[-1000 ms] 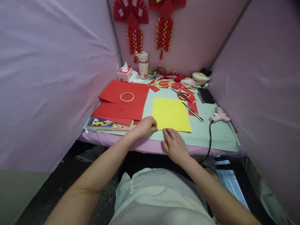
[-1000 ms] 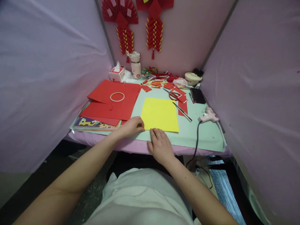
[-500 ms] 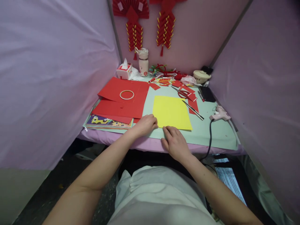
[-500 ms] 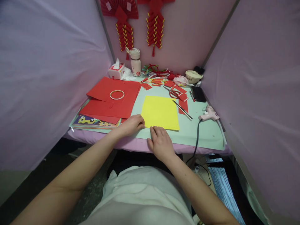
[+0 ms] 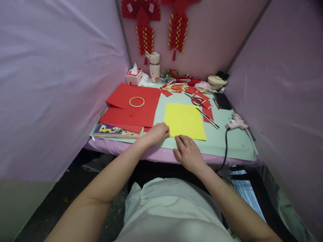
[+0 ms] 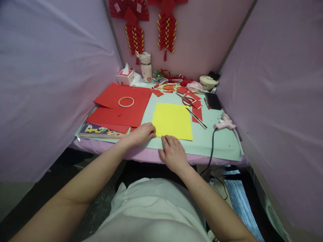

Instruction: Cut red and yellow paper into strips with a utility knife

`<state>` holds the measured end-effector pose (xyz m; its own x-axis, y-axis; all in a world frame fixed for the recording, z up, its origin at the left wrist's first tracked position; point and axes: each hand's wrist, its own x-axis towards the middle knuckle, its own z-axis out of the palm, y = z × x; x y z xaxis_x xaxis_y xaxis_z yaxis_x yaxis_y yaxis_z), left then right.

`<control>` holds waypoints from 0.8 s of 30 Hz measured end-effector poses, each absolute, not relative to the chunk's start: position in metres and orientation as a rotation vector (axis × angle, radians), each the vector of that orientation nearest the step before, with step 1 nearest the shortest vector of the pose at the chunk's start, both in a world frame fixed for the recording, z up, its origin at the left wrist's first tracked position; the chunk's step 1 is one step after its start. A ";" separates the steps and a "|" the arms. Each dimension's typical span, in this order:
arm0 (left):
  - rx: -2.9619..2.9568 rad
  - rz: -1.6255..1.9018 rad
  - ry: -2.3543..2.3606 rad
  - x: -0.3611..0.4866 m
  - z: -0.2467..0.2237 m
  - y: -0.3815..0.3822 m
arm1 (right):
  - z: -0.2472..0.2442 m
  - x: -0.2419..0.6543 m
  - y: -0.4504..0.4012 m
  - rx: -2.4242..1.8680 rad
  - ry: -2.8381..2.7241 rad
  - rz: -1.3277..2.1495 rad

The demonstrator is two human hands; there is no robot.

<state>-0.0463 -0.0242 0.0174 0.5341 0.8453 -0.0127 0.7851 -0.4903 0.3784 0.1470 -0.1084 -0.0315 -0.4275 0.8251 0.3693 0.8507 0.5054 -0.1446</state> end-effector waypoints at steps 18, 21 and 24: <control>2.412 0.262 1.331 -0.049 0.017 -0.024 | -0.033 0.128 -0.112 -1.359 -2.335 -0.065; 2.403 0.285 1.301 -0.055 0.018 -0.025 | -0.033 0.128 -0.111 -1.362 -2.338 -0.055; 2.383 0.337 1.291 -0.062 0.018 -0.027 | -0.033 0.128 -0.111 -1.370 -2.341 -0.047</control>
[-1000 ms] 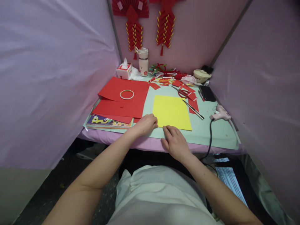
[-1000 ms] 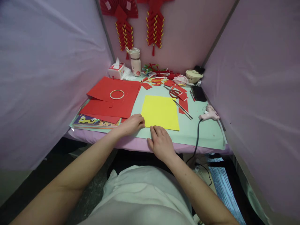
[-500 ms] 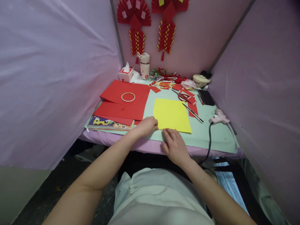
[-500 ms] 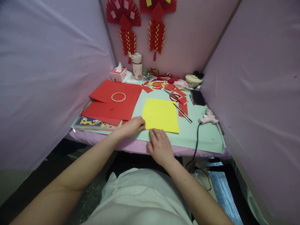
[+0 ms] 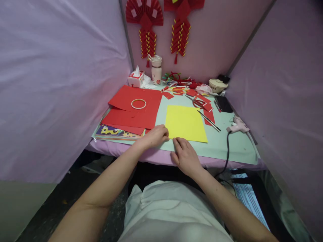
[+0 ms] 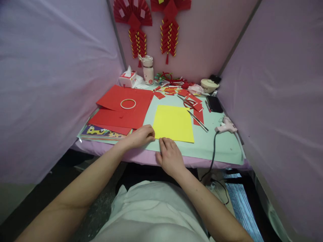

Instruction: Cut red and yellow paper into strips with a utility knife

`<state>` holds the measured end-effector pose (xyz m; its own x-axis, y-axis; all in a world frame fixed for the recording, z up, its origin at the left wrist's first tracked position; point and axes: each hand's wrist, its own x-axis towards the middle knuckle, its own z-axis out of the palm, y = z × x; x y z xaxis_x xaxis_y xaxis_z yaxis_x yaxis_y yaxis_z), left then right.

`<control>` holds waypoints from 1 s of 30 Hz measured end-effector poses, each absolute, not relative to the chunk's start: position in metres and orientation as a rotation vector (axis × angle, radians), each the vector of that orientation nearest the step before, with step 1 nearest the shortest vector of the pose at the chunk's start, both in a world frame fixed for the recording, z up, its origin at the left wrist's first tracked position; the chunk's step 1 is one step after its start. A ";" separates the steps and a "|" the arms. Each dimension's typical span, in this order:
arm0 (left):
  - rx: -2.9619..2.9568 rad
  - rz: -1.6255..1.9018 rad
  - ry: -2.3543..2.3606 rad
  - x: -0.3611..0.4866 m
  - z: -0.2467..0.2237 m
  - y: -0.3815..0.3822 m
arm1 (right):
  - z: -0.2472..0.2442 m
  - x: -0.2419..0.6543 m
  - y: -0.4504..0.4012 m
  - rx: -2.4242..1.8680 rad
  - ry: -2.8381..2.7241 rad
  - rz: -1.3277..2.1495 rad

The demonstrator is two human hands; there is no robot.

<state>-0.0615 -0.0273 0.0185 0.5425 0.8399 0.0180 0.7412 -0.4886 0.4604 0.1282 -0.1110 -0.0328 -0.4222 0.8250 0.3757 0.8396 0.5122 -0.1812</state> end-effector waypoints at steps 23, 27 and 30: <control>2.379 0.293 1.439 -0.059 0.014 -0.027 | -0.026 0.134 -0.105 -1.345 -2.416 -0.046; 2.372 0.280 1.448 -0.059 0.015 -0.027 | -0.025 0.134 -0.104 -1.337 -2.437 -0.059; 2.366 0.278 1.451 -0.059 0.016 -0.028 | -0.025 0.134 -0.104 -1.328 -2.449 -0.076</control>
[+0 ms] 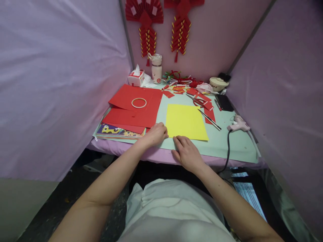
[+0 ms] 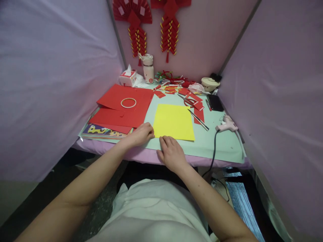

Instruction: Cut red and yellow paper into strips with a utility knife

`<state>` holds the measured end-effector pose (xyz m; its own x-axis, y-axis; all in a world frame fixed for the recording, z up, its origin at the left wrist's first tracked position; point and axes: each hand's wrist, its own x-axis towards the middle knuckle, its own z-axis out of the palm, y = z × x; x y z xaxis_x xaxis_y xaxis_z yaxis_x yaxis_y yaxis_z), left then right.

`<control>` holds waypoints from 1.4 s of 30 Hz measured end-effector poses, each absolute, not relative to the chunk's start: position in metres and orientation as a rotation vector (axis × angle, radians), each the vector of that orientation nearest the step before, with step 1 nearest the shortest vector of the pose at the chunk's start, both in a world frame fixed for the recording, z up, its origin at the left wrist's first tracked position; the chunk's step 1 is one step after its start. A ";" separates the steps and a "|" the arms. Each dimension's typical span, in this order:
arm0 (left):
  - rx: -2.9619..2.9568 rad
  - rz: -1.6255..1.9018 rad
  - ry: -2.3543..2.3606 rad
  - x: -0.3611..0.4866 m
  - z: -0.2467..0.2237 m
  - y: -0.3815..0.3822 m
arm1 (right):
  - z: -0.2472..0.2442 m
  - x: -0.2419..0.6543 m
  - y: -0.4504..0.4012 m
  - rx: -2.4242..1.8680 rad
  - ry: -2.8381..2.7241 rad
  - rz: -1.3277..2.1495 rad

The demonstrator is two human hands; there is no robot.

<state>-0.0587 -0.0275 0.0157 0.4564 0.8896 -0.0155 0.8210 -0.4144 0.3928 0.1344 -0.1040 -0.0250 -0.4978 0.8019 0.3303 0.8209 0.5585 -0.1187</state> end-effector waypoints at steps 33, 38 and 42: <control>2.362 0.345 1.415 -0.065 0.004 -0.026 | -0.029 0.117 -0.102 -1.277 -2.391 -0.036; 2.371 0.361 1.377 -0.068 0.007 -0.024 | -0.031 0.117 -0.102 -1.262 -2.391 -0.051; 2.379 0.398 1.305 -0.076 0.010 -0.024 | -0.031 0.117 -0.102 -1.275 -2.383 -0.038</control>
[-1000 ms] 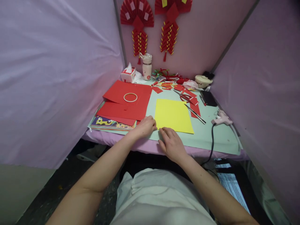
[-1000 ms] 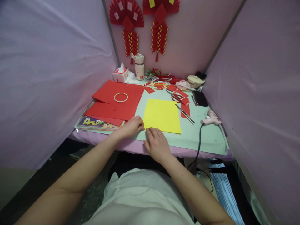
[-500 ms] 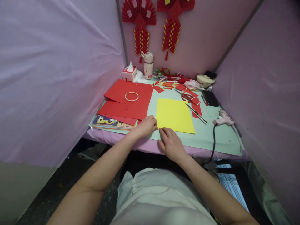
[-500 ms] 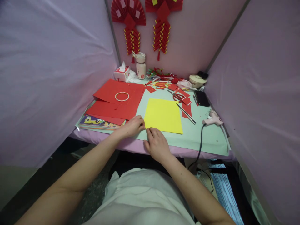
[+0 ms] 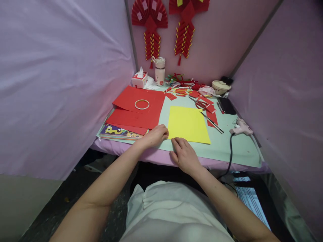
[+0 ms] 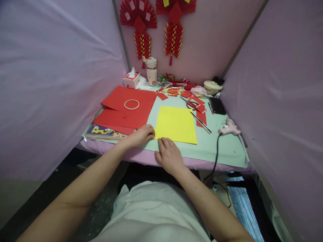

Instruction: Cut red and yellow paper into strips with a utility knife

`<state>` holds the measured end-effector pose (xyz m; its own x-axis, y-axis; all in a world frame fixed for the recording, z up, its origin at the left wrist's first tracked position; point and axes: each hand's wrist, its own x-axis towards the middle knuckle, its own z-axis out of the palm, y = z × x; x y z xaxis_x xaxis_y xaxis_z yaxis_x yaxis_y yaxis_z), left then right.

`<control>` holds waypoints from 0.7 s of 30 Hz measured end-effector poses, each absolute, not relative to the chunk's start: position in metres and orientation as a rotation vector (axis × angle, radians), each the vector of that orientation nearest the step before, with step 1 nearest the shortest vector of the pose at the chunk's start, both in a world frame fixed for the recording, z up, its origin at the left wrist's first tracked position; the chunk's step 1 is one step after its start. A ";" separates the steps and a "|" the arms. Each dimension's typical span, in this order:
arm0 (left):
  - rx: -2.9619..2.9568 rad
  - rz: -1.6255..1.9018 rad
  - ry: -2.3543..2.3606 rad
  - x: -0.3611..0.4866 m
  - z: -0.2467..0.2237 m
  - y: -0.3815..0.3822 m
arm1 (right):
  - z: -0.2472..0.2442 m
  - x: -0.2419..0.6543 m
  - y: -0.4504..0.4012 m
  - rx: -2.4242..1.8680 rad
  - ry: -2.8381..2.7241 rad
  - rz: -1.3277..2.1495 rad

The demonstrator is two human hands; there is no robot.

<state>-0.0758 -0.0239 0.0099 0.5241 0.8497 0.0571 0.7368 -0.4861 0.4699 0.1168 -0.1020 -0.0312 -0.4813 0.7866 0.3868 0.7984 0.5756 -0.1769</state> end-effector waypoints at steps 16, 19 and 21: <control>2.549 0.583 1.135 -0.095 -0.018 -0.037 | -0.026 0.114 -0.104 -1.290 -2.377 -0.036; 2.543 0.608 1.133 -0.095 -0.020 -0.037 | -0.026 0.110 -0.104 -1.263 -2.395 -0.041; 2.542 0.622 1.128 -0.095 -0.022 -0.036 | -0.027 0.108 -0.103 -1.254 -2.405 -0.037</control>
